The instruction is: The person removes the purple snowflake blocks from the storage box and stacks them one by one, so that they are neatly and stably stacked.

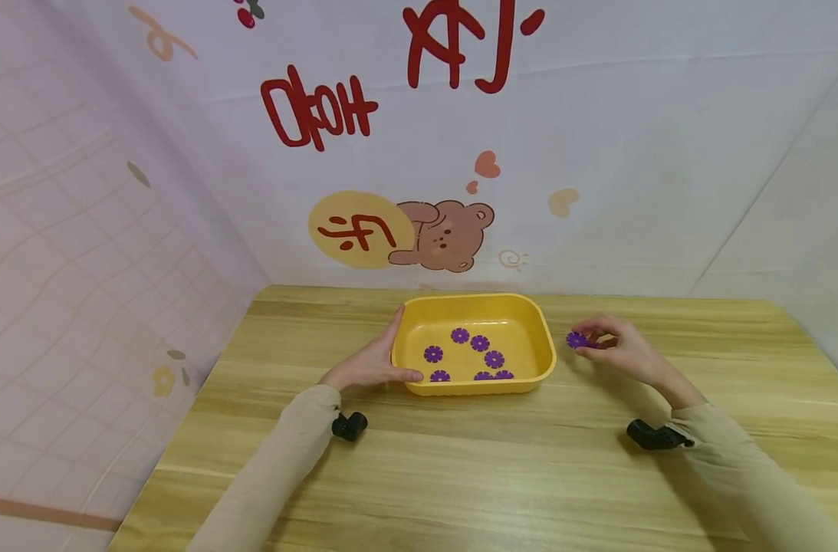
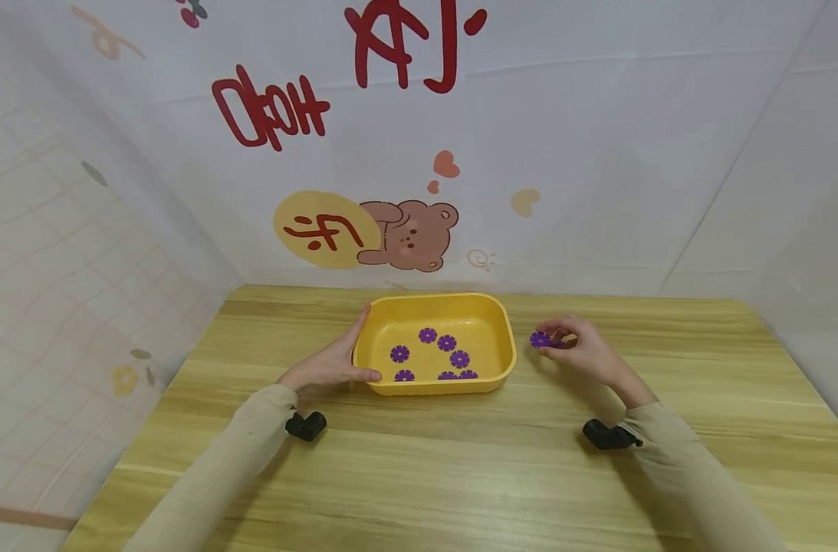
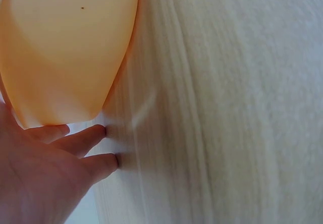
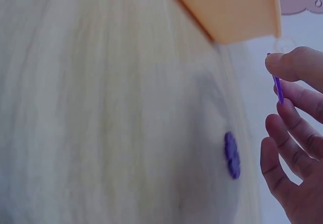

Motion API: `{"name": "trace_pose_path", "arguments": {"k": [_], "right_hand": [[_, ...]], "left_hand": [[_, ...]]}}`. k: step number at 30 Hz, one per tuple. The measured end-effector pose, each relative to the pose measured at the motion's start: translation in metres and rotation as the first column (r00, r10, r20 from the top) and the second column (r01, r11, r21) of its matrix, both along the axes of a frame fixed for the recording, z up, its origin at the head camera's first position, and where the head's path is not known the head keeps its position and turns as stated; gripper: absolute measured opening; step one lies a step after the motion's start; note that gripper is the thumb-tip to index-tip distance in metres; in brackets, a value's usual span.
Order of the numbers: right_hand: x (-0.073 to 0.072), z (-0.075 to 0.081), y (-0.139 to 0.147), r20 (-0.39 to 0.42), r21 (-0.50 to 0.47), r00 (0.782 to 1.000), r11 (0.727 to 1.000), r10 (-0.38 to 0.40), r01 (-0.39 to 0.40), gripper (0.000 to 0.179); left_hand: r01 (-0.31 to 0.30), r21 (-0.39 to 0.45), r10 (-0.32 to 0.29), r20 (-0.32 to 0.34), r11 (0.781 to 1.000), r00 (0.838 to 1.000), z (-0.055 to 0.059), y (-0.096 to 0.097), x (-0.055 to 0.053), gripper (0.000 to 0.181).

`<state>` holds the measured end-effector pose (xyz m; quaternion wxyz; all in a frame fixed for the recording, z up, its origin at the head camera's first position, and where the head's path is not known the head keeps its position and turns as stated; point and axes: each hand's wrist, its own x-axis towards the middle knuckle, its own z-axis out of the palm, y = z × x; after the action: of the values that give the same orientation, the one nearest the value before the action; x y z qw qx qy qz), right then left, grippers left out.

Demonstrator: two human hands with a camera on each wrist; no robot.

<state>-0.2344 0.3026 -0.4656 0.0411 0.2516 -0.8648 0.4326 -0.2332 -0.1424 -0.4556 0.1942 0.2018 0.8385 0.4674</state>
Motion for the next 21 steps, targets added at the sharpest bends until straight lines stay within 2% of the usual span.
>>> {"name": "trace_pose_path", "arguments": {"k": [9, 16, 21], "right_hand": [[-0.004, -0.016, 0.016, 0.042, 0.022, 0.996, 0.997, -0.075, 0.074, 0.029], [-0.002, -0.016, 0.022, 0.087, 0.051, 0.987, 0.990, -0.132, 0.128, 0.030], [0.000, -0.017, 0.025, 0.074, 0.086, 0.986, 0.986, -0.146, 0.140, 0.030]], "left_hand": [[0.006, 0.000, -0.006, -0.005, 1.000, 1.000, -0.001, 0.000, -0.001, 0.123], [0.012, 0.010, -0.012, -0.009, 1.000, 1.000, -0.001, -0.001, -0.001, 0.122], [0.008, 0.010, -0.008, -0.001, 1.000, 1.000, 0.000, -0.001, 0.000, 0.122]]}}
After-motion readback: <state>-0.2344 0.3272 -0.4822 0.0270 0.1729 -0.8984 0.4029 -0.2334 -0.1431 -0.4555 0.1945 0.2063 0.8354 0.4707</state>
